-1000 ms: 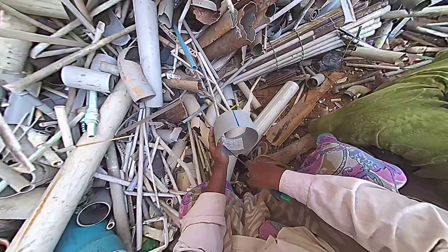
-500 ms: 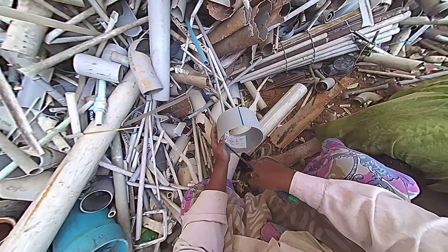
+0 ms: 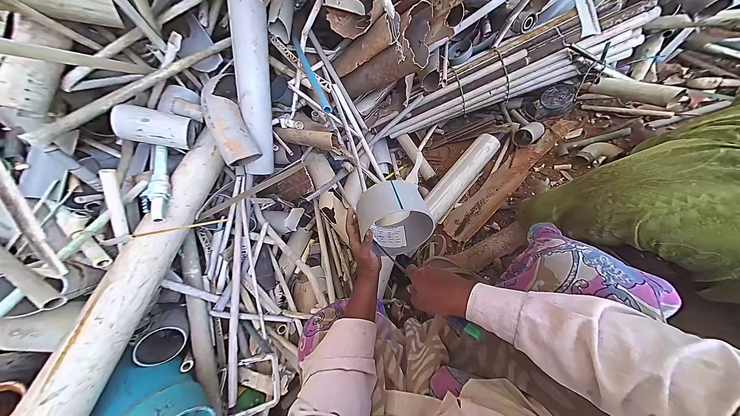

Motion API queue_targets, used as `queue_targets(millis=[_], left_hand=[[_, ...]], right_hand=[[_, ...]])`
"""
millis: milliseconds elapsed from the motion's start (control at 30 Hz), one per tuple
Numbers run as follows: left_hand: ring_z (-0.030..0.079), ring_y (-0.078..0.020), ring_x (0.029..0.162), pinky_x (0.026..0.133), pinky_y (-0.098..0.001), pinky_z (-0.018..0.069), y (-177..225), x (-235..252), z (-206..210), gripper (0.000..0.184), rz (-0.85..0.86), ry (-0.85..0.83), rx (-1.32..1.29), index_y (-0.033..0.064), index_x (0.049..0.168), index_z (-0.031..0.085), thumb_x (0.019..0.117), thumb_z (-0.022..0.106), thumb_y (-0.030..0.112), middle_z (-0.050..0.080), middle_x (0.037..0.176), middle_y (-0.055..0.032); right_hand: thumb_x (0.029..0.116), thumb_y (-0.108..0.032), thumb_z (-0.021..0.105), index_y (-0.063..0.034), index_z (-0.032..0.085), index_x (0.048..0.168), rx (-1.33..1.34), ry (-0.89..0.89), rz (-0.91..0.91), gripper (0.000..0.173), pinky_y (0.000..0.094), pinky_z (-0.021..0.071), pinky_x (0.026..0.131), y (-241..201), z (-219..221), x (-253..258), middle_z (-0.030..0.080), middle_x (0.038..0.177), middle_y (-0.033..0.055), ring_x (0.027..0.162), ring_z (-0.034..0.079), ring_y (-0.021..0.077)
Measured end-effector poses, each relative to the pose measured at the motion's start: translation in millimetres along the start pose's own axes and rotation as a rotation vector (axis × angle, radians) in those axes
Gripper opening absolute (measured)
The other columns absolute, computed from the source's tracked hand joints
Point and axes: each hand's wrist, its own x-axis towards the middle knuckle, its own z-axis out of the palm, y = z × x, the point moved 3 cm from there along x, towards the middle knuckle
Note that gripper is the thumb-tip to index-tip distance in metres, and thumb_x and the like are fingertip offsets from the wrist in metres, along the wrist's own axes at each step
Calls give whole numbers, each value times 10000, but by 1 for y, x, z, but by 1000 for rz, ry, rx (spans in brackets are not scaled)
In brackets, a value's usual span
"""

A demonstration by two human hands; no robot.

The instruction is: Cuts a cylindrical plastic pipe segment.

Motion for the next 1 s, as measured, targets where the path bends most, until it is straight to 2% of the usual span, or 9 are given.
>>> queue_targets(millis=[100,267,433,567,700,867,1000], left_hand=[[516,-143,1273,1054,-311,462,-1,5,-5,883,-10,25,-26,-44,1562,136,864,558,295,397,1495,-205],[519,-151,1274,1056,-308,460,1,6,-9,856,-15,28,15,-38,1562,150,846,547,211,406,1492,-211],[539,-106,1243,1041,-274,468,-3,1,-4,960,-2,-73,17,-88,1542,164,809,648,300,445,1462,-202],[534,-105,1246,1042,-258,460,-5,-4,0,954,-11,-119,49,-117,1528,175,787,652,250,432,1466,-219],[501,-137,1307,1072,-257,436,-5,-9,5,949,4,-160,109,-145,1519,194,759,667,173,386,1505,-265],[491,-167,1305,1061,-290,440,-5,-9,8,877,-32,38,61,-82,1554,162,810,573,134,374,1511,-255],[508,-154,1271,1045,-308,459,3,2,-1,844,-45,122,-13,-18,1575,125,878,538,219,399,1492,-208]], right_hand=[[1080,-174,487,71,456,1394,-39,1,-16,400,601,509,904,3,-6,-3,618,1179,295,1102,642,443],[1075,-184,503,62,474,1375,-91,-59,10,389,591,515,877,3,-6,-8,619,1169,282,1077,646,427],[1070,-189,502,47,524,1314,-116,-22,26,341,593,532,876,10,-4,1,642,1156,261,1085,661,419],[1083,-168,482,103,515,1297,-115,-60,13,347,595,509,873,7,-7,-3,621,1139,296,1065,647,431],[1086,-176,472,107,533,1271,-96,-73,16,344,590,508,852,7,-4,-4,623,1115,292,1026,650,421],[1085,-185,475,90,445,1384,-43,-54,63,407,589,521,921,1,12,-3,608,1219,299,1146,640,434],[1092,-205,469,69,425,1413,-47,-23,47,425,582,525,921,-1,7,-4,615,1211,291,1138,646,432]])
